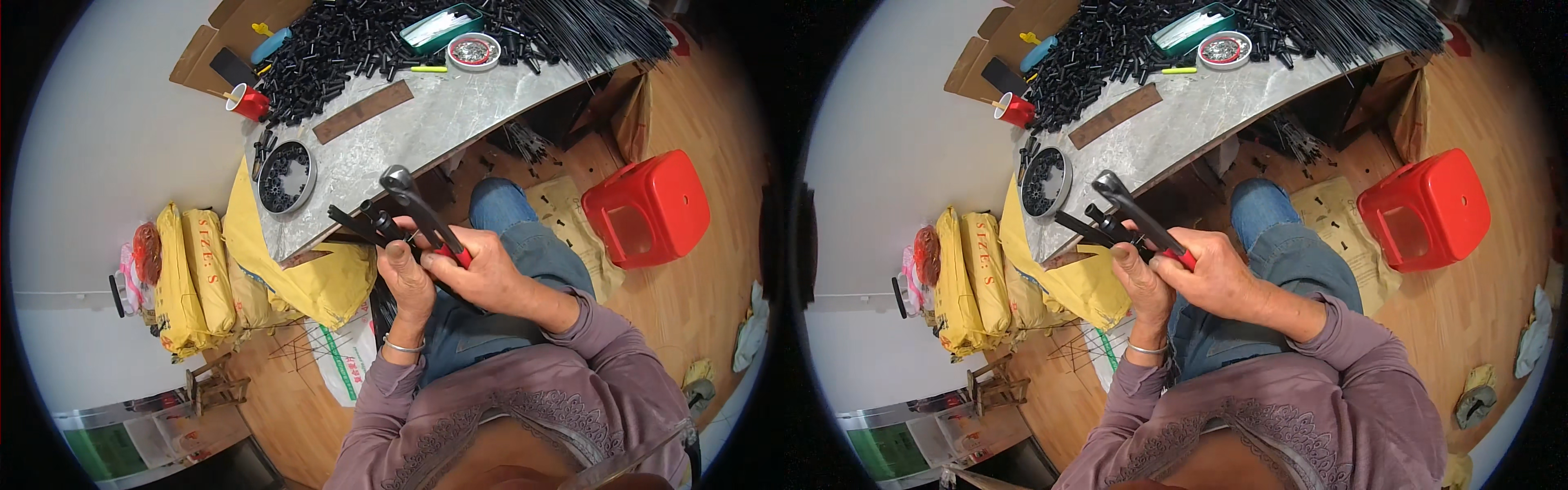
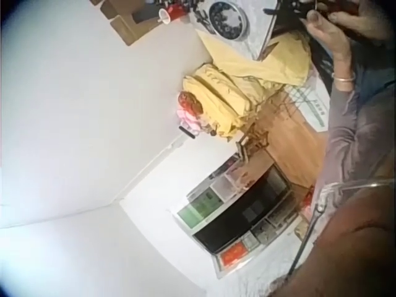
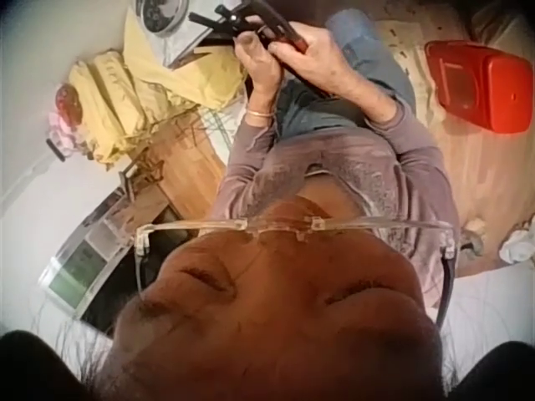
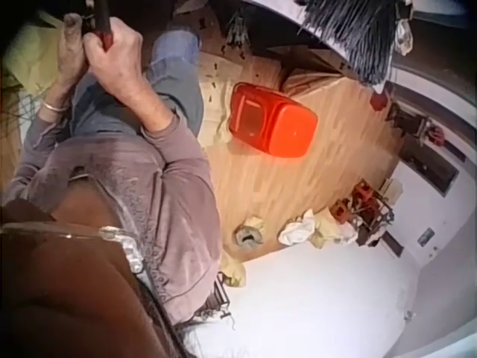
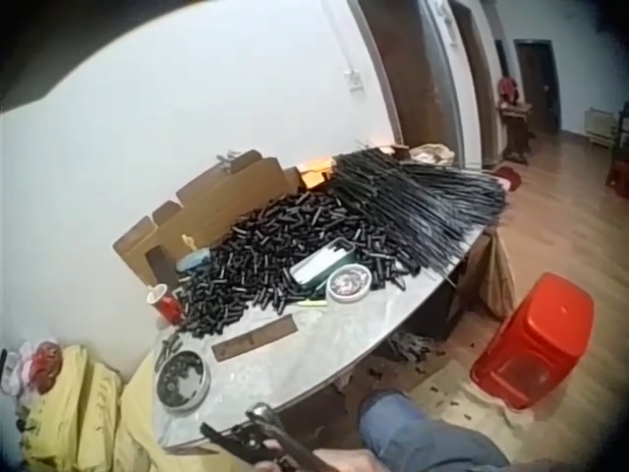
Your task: Manual assembly of black plastic rods into a frame using pliers and cutters at a workbench.
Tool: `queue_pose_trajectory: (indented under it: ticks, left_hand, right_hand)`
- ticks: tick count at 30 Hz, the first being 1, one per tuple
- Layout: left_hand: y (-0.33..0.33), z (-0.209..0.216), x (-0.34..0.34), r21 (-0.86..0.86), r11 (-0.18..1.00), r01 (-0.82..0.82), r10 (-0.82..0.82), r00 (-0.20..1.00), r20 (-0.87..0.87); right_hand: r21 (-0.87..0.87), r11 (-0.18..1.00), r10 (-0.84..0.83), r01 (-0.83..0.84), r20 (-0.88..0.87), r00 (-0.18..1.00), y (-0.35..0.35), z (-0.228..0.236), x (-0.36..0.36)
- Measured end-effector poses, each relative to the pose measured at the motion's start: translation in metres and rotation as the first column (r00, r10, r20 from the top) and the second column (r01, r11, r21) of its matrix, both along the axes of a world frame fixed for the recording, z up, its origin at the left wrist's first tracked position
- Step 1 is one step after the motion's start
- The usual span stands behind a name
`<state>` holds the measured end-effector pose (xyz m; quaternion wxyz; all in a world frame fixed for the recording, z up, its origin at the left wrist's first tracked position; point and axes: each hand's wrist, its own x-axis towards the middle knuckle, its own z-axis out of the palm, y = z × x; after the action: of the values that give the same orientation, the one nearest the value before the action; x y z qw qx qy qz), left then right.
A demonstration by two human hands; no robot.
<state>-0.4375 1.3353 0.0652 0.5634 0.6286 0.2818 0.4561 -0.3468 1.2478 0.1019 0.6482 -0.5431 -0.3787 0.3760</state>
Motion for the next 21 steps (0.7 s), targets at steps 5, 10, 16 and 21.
queue_pose_trajectory:
  ticks: [5, 10, 16, 21]
  left_hand:
    - [-0.013, 0.021, -0.001, -0.217, 0.972, 0.093, -0.098, 0.995, -0.009]
    - [-0.007, 0.011, -0.007, -0.131, 0.989, 0.069, -0.069, 0.998, 0.001]
    - [-0.008, 0.025, -0.003, -0.309, 0.937, 0.165, -0.122, 0.981, 0.154]
    - [-0.008, 0.026, 0.001, -0.402, 0.886, 0.231, -0.156, 0.965, 0.210]
  right_hand:
    - [-0.017, 1.000, -0.004, 0.002, -0.110, 0.994, -0.004, 0.013, 0.002]
    - [0.171, 0.979, -0.150, 0.112, 0.224, 0.963, 0.000, 0.006, -0.002]
    - [-0.048, 0.995, 0.091, -0.083, 0.191, 0.977, -0.016, 0.028, 0.029]
    - [-0.078, 0.995, 0.007, 0.064, 0.686, 0.727, -0.032, 0.031, 0.059]
